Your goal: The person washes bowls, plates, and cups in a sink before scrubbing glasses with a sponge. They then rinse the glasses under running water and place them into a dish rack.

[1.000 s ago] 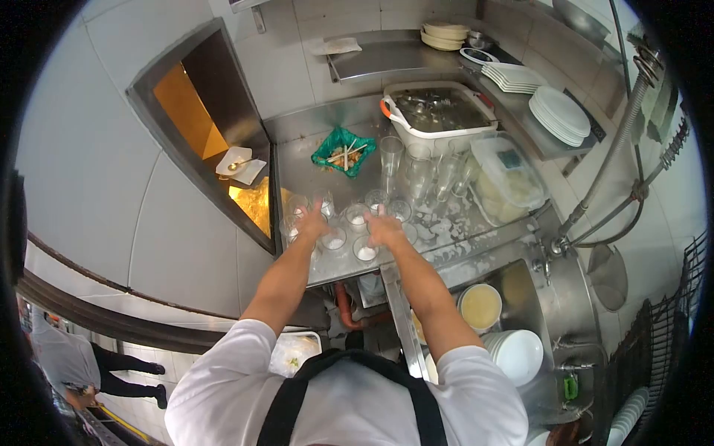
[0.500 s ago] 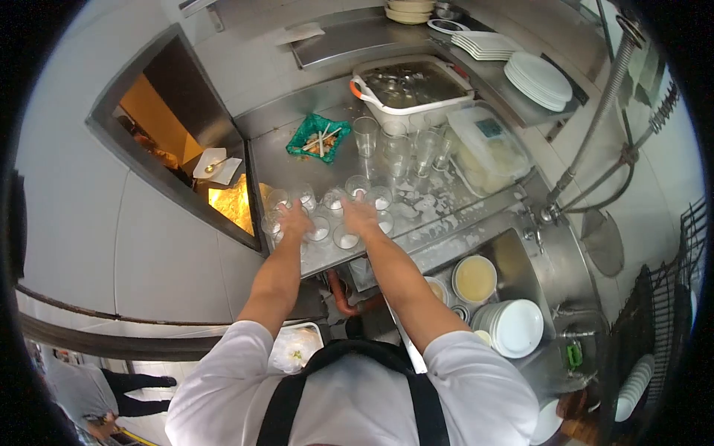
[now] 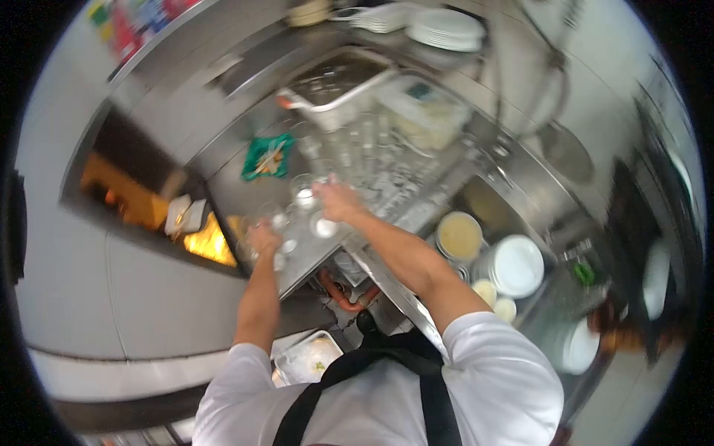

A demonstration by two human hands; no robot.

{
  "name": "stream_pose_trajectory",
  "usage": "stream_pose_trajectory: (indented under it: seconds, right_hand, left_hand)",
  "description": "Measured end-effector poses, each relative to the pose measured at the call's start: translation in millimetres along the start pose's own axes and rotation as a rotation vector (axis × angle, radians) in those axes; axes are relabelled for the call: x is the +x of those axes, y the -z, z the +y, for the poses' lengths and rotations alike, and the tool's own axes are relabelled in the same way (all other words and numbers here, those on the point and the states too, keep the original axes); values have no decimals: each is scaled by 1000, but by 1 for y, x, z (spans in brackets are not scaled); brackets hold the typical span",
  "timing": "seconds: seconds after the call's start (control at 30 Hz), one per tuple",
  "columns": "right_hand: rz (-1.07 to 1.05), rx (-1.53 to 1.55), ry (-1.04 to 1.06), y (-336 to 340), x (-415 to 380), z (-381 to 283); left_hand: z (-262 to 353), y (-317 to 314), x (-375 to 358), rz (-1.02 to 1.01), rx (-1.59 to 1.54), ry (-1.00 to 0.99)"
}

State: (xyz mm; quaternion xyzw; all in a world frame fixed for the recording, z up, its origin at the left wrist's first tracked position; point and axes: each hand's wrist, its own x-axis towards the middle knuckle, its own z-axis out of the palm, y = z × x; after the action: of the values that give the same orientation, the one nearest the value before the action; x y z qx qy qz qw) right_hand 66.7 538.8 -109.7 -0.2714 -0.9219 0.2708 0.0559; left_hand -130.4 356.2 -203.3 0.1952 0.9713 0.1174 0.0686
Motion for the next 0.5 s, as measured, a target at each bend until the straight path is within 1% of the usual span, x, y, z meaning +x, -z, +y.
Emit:
stream_pose_trajectory:
  seconds: [0.03, 0.07, 0.1, 0.13, 0.17, 0.2, 0.27, 0.3, 0.33, 0.37, 0.4, 0.43, 0.47, 0.5]
  right_hand:
    - [50, 38, -5, 9, -20, 3]
    - [119, 74, -28, 15, -42, 7]
    - [186, 149, -46, 13, -65, 17]
    - [269, 215, -66, 13, -87, 29]
    - [324, 225, -77, 16, -112, 35]
    - [377, 232, -86, 23, -142, 41]
    - [420, 290, -292, 46, -211, 41]
    - [427, 333, -373, 52, -237, 48]
    - [516, 324, -423, 49, -262, 59]
    - [596, 302, -455, 44, -291, 71]
    - [671, 273, -475, 38, -317, 81]
    - [715, 277, -572, 33, -344, 92]
    - [758, 275, -661, 30, -375, 98]
    - [754, 246, -797, 37, -404, 96]
  left_hand:
    - [4, 15, -11, 23, 130, -85]
    - [-9, 1, 3, 22, 44, -108]
    - [-23, -6, 9, 15, 3, -200]
    - [-37, -18, 23, 41, 37, -313]
    - [-54, -36, 37, 44, -310, -386]
    - [-48, -30, 25, 24, -643, -286]
    - [-34, -2, -7, 35, -831, -300]
    - [-36, -7, 7, 63, -806, -401]
    - [-19, 14, -16, -33, -965, -261]
    - [-14, 16, -19, 129, -782, -393]
    - [-4, 26, -27, 50, -819, -354]
    - [8, 30, -35, 73, -777, -358]
    - [-8, -5, 21, 82, -890, -555]
    - [9, -5, 24, 113, -888, -736]
